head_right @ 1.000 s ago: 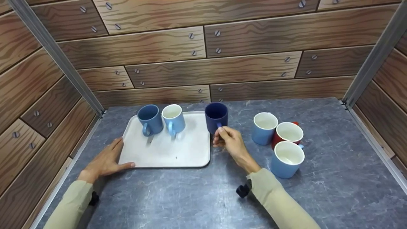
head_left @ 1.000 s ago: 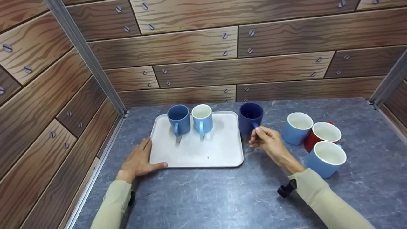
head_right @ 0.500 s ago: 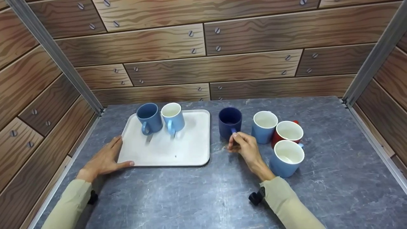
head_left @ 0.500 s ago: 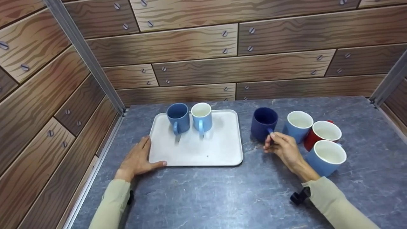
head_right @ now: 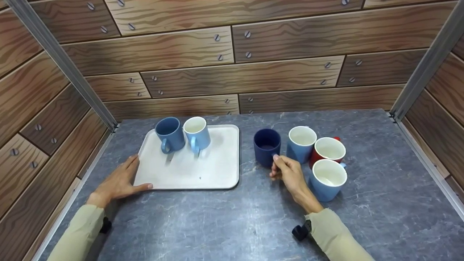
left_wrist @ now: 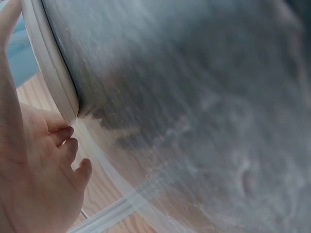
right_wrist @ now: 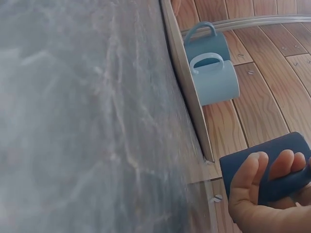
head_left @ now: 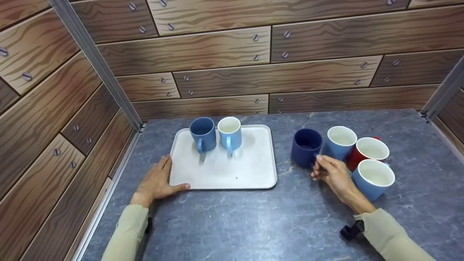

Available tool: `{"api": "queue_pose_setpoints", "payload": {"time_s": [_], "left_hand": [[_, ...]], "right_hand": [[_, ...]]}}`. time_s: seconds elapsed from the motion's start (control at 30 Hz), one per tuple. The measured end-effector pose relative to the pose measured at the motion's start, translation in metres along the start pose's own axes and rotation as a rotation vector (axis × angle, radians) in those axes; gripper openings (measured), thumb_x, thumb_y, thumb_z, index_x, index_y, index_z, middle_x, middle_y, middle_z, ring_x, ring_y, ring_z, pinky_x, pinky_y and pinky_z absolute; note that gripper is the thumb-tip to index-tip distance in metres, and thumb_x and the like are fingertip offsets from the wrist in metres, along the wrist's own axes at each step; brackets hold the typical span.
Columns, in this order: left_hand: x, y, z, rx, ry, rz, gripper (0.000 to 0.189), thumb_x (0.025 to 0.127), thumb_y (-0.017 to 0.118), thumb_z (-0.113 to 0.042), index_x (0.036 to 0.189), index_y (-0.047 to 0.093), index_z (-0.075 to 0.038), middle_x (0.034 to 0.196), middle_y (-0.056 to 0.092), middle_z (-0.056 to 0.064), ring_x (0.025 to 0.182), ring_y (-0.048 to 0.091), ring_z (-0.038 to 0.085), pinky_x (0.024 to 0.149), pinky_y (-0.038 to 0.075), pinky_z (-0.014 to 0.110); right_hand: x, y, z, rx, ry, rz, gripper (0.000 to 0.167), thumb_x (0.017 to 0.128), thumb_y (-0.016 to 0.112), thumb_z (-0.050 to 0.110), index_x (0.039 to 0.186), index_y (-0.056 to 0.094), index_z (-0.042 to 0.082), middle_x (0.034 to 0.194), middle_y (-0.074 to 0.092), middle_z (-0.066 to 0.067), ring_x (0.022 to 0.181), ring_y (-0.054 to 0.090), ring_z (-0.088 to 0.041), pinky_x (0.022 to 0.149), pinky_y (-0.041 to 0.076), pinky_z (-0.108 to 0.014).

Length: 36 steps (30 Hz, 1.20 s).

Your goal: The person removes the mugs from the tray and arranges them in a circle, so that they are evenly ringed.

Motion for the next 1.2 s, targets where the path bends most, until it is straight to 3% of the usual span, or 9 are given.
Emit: {"api": "queue_pose_setpoints", "payload": {"time_s": [0.27,1.2], "left_hand": [[0.0,0.0,0.0,0.007,0.027,-0.021,0.135,0.078,0.07,-0.086,0.166,0.025,0.005,0.174,0.025,0.026,0.161,0.025,0.047,0.133,0.023,0.06],[0.0,0.002,0.001,-0.004,0.022,-0.026,0.134,0.078,0.07,-0.086,0.167,0.025,0.004,0.175,0.024,0.024,0.161,0.026,0.046,0.134,0.023,0.059]], "right_hand": [[-0.004,-0.008,-0.004,-0.013,0.032,-0.003,0.039,0.116,0.043,0.013,0.082,0.055,0.0,0.076,0.056,-0.004,0.07,0.065,-0.016,0.067,0.061,-0.028],[-0.004,-0.021,-0.008,-0.014,0.058,-0.039,0.041,0.117,0.04,0.015,0.081,0.052,0.001,0.075,0.051,-0.003,0.068,0.061,-0.016,0.064,0.059,-0.028]]}}
Point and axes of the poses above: each hand's wrist, its own x-axis towards the middle knuckle, its own y-axis out of the palm, z = x × y, the point moved 1 cm from there along x, towards the middle knuckle
